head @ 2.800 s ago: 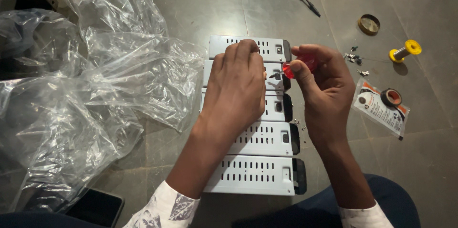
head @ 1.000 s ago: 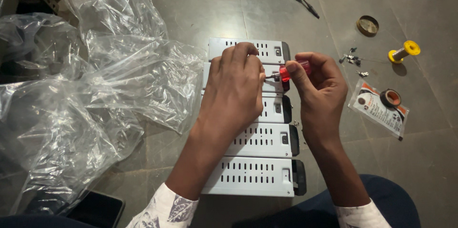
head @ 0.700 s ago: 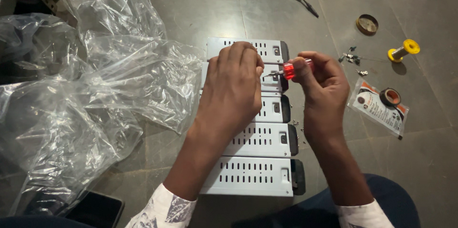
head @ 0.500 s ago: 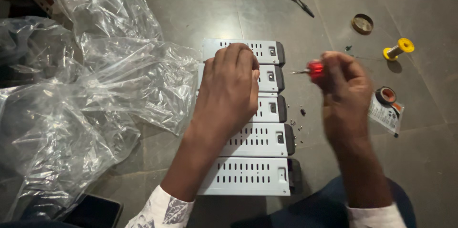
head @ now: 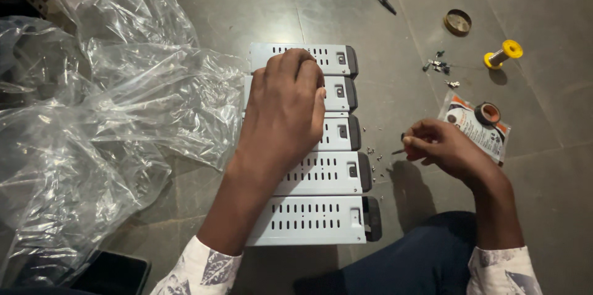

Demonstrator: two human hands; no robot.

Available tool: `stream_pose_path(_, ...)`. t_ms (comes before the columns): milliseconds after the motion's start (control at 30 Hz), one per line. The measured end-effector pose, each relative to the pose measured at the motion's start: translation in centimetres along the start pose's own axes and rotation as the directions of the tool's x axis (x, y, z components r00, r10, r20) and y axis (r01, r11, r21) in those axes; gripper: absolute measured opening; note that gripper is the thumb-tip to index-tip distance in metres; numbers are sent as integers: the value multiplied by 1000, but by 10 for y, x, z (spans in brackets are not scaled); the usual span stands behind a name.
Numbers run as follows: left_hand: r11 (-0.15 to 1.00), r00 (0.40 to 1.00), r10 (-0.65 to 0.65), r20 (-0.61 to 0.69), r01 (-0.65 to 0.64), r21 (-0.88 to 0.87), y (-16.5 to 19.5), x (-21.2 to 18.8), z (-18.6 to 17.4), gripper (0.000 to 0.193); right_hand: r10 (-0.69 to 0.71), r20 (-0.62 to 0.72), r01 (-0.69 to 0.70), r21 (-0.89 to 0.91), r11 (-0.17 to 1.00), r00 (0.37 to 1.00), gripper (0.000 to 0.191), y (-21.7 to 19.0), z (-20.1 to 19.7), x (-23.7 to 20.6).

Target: The person uses a red screwdriver to remove screws from several white power supply units, then separates the metal casings from the internal components. They stack the casings and continue unscrewing them.

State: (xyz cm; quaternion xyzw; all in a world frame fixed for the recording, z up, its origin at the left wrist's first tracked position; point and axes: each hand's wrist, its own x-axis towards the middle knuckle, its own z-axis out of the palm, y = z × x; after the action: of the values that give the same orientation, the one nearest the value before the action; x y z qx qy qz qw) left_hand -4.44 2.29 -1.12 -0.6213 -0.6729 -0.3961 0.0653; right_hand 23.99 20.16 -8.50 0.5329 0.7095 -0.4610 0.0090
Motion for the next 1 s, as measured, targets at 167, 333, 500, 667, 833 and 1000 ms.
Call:
stream_pose_path(167,1000,999,-9,31,9,7,0,0,-1,16,12,-212,-25,-59,998,977,38,5,-13,-5)
stream_pose_path(333,1000,1000,-2,23,2,5,-1,0,-1,15,126,-127,-139,-96,986,984,50,-13,-12,-21)
stream_pose_path(500,1000,1000,4,25,-5,14,-1,0,-1,16,286,247,-222,-255,941,926,48,-37,9,-33)
stream_pose_path(667,1000,1000,10,28,-11,18,-2,-1,-2,17,317,389,-100,-485,869,865,29,-19,65,-43)
stream_pose_path(833,1000,1000,6,30,-5,-7,-3,-1,-2,16,-81,325,227,-443,867,942,26,42,114,-54)
stream_pose_path(1000,1000,1000,14,17,-13,-8,-4,-1,0,14,-441,187,478,-383,790,878,23,82,140,-42)
